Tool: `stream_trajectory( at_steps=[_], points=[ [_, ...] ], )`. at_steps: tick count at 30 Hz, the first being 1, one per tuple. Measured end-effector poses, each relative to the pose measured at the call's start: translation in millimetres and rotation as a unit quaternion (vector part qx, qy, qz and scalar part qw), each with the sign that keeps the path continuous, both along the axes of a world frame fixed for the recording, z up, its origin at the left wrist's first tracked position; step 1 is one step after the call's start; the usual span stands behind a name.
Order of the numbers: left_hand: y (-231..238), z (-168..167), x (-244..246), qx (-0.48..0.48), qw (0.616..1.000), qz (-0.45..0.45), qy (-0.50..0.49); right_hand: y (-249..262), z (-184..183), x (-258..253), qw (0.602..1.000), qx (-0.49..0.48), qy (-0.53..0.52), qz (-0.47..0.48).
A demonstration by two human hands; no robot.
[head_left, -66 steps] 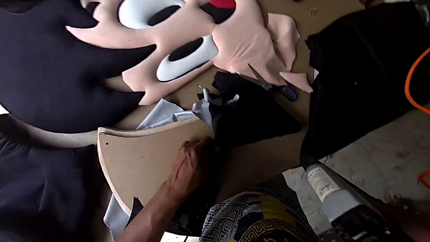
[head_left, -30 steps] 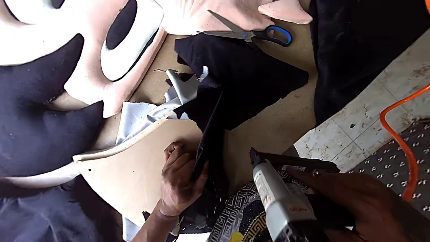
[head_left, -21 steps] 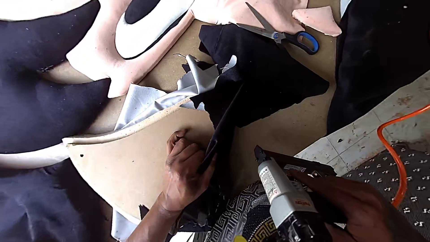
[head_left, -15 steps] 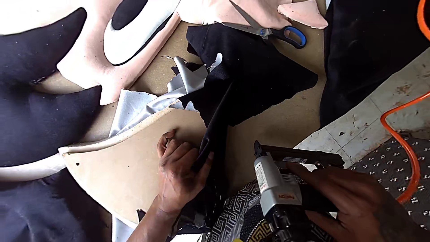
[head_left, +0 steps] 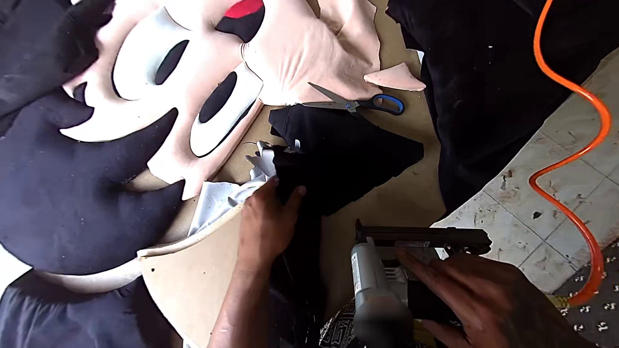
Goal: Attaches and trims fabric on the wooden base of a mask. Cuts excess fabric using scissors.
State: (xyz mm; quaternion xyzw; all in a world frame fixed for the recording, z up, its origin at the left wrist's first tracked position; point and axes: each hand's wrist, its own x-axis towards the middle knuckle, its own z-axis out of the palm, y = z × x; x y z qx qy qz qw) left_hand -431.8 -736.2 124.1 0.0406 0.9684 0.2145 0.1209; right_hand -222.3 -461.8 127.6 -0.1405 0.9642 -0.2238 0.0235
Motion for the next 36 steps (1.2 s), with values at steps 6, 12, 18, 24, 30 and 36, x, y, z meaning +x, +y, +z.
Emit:
stream_trajectory(
  at_steps=[6,12,18,24,30,36],
  points=[
    [-4.6,-11.7,3.2,0.015,0.994,0.06,0.089,5.6,-2.5,7.9,0.998,-0.031,-0.055,0.01],
    [15.8,-35.5,3.9,-0.064,0.97,-0.055,0.228,5.0,-1.8,-1.8,0.995,-0.058,-0.078,0.026],
    [-9.2,-43.8,-27.1,-0.069,0.925,-0.241,0.285,7.9,-1.0,-13.7,0.992,-0.071,-0.101,0.028],
    [-17.5,-64.8,-30.0,0.114,0.95,-0.186,0.225,13.2,5.9,-30.1,0.986,-0.075,-0.145,0.041],
    [-16.8,-61.6,-29.0,0.152,0.963,-0.116,0.189,15.4,26.4,-55.8,0.982,-0.06,-0.176,0.028],
    [-15.5,-60.0,-29.9,0.151,0.966,-0.095,0.186,30.5,39.6,-84.4,0.969,-0.136,-0.191,-0.075]
  ],
)
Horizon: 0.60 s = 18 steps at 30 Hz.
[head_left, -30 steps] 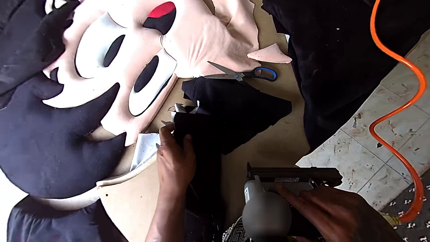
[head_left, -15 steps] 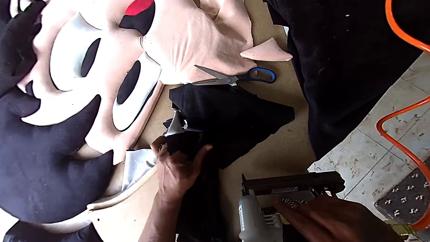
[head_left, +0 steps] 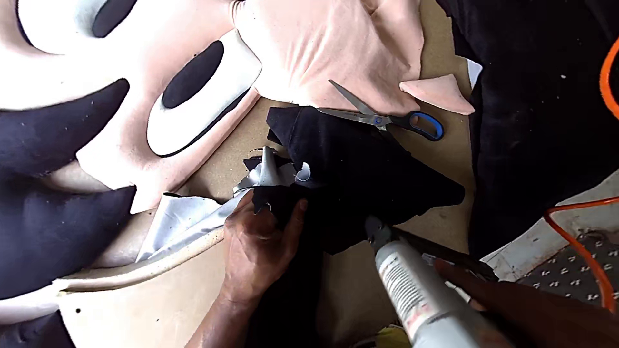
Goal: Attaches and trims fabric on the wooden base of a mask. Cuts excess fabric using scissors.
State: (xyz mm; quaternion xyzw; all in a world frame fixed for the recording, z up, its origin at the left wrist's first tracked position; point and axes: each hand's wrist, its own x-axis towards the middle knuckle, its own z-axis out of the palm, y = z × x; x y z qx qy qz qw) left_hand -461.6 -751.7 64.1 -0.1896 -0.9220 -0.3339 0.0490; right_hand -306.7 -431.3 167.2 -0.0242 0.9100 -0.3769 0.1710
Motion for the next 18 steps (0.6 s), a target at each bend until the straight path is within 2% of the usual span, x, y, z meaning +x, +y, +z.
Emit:
stream_trajectory(
  at_steps=[3,10,18],
  points=[
    [1.4,0.8,0.5,-0.005,1.0,0.01,0.01,2.1,8.7,-24.5,1.0,-0.012,0.006,-0.015],
    [2.8,3.0,-1.9,0.009,1.0,0.012,0.017,-11.9,6.5,-66.1,0.997,0.075,0.012,-0.007],
    [2.9,2.0,-4.8,0.019,1.0,0.008,0.017,-26.8,-4.4,-80.0,0.998,0.05,0.018,-0.037]
  ],
)
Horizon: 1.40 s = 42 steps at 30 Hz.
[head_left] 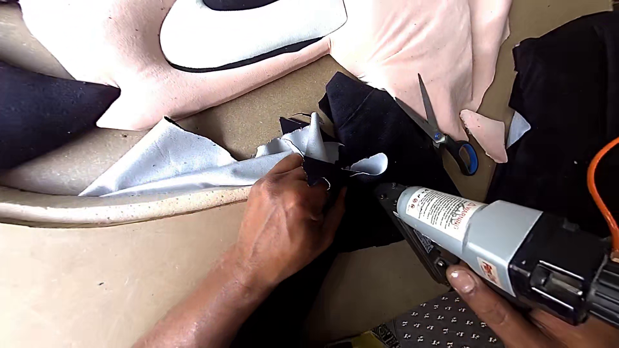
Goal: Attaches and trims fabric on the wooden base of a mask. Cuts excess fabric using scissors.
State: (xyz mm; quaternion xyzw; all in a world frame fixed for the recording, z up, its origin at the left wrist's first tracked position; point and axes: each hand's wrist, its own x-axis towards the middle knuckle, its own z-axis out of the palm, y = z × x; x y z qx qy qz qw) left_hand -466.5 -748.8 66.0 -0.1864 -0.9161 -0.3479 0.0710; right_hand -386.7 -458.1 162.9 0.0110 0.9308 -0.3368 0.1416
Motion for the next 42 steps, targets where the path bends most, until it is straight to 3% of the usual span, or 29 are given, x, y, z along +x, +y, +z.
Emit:
stream_trajectory(
  at_steps=[17,36,42],
  points=[
    [-0.2,-2.5,0.5,0.007,1.0,-0.011,0.005,-20.2,-0.7,5.9,0.997,0.07,0.033,0.019],
    [-2.7,-5.7,-3.1,0.027,0.999,-0.026,0.01,-28.1,5.9,28.9,0.994,0.036,-0.037,0.097],
    [-5.1,-7.3,-8.7,0.02,0.999,-0.033,0.006,-13.2,27.9,80.8,0.998,0.004,-0.042,0.048]
  ],
)
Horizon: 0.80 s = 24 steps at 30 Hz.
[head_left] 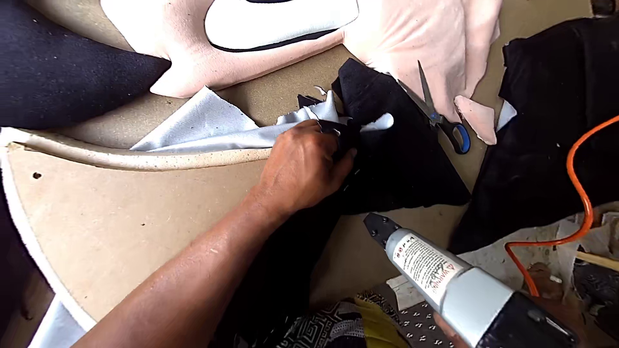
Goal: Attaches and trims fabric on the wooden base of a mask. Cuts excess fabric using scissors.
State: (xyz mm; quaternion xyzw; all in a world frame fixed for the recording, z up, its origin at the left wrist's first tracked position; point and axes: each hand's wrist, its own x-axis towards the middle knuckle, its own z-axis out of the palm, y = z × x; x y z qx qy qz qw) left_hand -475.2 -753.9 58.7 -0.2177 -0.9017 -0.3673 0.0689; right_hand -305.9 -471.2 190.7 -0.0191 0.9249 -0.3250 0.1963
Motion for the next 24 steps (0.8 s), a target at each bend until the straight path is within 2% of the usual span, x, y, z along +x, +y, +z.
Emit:
stream_trajectory(
  at_steps=[3,6,8,12,16,21,24],
  points=[
    [-6.3,21.5,7.2,-0.029,0.999,0.005,-0.018,5.8,3.3,26.8,0.998,0.043,0.042,-0.01],
    [-13.2,59.0,37.4,-0.127,0.988,0.015,-0.084,15.5,-10.2,48.1,0.995,0.064,0.071,-0.021],
    [-14.1,72.0,66.6,-0.186,0.974,0.05,-0.123,17.8,-20.5,56.0,0.991,0.078,0.099,-0.04],
    [-16.6,69.8,100.6,-0.275,0.933,0.108,-0.204,16.3,-34.2,60.1,0.985,0.067,0.143,-0.062],
    [-30.8,68.4,110.3,-0.27,0.941,0.027,-0.203,17.1,-41.7,64.3,0.985,0.038,0.156,-0.07],
    [-19.4,61.7,134.3,-0.275,0.934,0.082,-0.214,19.2,-52.9,70.0,0.985,0.005,0.161,-0.068],
    [-20.2,62.5,140.4,-0.278,0.933,0.066,-0.218,19.8,-56.4,71.4,0.984,-0.011,0.163,-0.076]
  ],
)
